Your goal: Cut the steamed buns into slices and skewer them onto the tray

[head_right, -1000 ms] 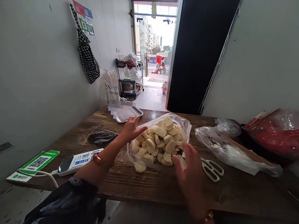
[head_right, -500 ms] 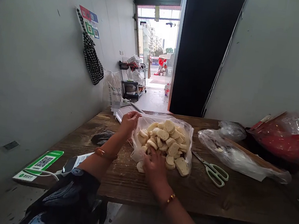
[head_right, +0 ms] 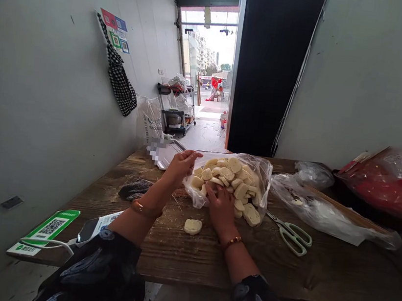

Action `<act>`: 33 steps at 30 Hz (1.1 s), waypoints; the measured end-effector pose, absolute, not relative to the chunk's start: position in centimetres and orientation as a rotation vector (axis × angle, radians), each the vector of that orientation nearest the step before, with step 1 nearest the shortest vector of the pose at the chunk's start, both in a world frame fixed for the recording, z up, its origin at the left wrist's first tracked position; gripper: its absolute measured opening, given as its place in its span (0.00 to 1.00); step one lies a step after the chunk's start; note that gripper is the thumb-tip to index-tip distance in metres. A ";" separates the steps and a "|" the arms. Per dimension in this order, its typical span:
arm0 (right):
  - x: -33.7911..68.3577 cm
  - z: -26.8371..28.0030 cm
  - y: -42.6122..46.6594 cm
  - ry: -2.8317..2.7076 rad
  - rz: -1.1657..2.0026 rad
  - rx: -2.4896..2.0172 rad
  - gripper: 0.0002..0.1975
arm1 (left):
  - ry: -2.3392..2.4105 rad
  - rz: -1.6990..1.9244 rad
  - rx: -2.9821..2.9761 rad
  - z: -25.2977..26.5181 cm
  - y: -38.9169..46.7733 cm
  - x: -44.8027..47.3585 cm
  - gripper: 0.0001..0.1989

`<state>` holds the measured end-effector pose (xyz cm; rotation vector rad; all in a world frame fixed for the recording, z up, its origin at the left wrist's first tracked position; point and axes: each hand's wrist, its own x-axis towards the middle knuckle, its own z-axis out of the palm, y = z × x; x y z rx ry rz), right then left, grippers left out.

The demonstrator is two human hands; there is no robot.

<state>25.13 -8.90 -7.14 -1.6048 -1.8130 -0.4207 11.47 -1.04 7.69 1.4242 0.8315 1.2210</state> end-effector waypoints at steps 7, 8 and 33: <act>25.7 -6.5 -13.2 -1.908 -0.278 -1.453 0.30 | 1.000 1.368 1.446 1.3 -1.2 5.6 0.22; 25.9 -6.5 -13.9 -1.878 -0.275 -1.416 0.29 | 1.028 1.385 1.455 0.7 -1.4 5.3 0.23; 21.3 -8.6 -16.1 -2.043 0.092 -1.498 0.30 | 0.776 1.617 0.995 -2.7 -3.2 5.8 0.10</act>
